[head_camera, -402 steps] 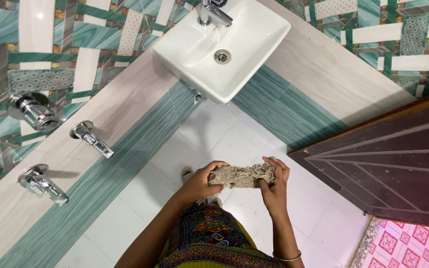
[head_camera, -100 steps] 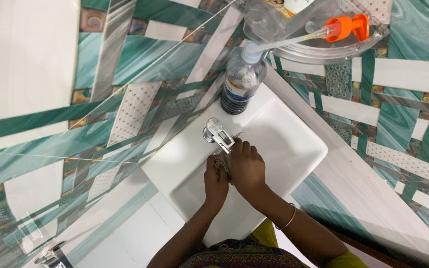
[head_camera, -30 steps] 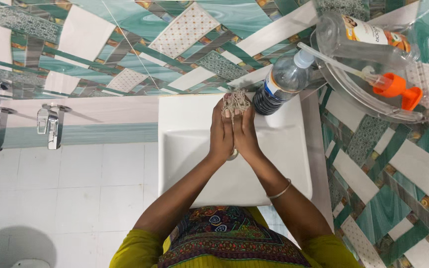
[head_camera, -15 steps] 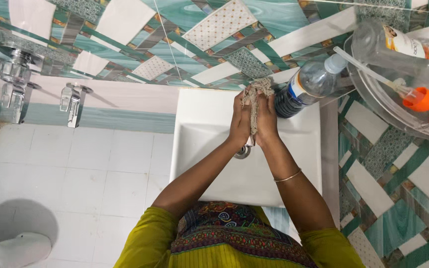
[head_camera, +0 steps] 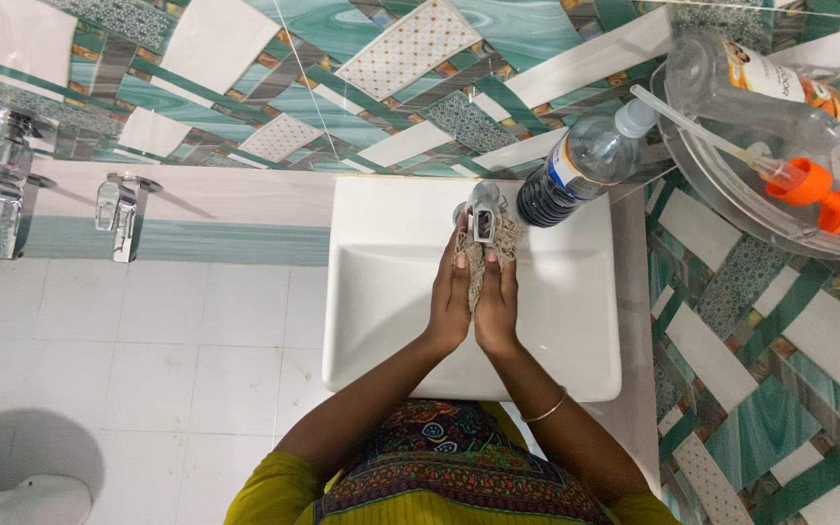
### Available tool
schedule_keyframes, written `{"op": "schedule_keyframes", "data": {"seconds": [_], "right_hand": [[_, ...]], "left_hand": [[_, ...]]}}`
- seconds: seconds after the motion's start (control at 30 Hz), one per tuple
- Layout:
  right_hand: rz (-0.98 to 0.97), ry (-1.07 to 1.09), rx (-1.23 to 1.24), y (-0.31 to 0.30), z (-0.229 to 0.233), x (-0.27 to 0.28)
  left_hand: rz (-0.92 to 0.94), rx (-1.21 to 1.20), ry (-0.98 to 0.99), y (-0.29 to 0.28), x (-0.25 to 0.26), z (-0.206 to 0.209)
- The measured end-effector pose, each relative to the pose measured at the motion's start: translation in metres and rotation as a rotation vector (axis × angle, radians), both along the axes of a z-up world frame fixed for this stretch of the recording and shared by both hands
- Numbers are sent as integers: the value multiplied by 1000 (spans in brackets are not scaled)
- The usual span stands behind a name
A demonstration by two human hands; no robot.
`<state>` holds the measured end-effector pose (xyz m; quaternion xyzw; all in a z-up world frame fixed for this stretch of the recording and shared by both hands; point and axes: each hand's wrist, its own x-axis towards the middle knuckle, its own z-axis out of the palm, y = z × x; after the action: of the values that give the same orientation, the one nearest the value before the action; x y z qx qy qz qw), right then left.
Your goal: The person cleans various bathroom fixtures, including several shower taps and a small sink faucet, using a cloth.
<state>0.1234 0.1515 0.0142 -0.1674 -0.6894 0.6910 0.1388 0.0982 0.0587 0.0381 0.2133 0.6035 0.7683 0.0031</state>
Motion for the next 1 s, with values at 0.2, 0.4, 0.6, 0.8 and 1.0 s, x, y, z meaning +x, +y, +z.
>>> {"op": "schedule_keyframes", "data": {"seconds": [0.2, 0.4, 0.6, 0.8, 1.0], "right_hand": [[25, 120, -349, 12, 14, -36], [96, 58, -62, 21, 26, -62], [40, 93, -95, 19, 20, -60], [-138, 90, 359, 3, 10, -10], [-201, 264, 433, 13, 42, 24]], "left_hand": [[124, 59, -89, 26, -37, -17], [299, -263, 10, 33, -53, -27], [293, -312, 55, 30, -58, -36], [172, -490, -63, -17, -30, -22], [196, -298, -173, -39, 2, 33]]}}
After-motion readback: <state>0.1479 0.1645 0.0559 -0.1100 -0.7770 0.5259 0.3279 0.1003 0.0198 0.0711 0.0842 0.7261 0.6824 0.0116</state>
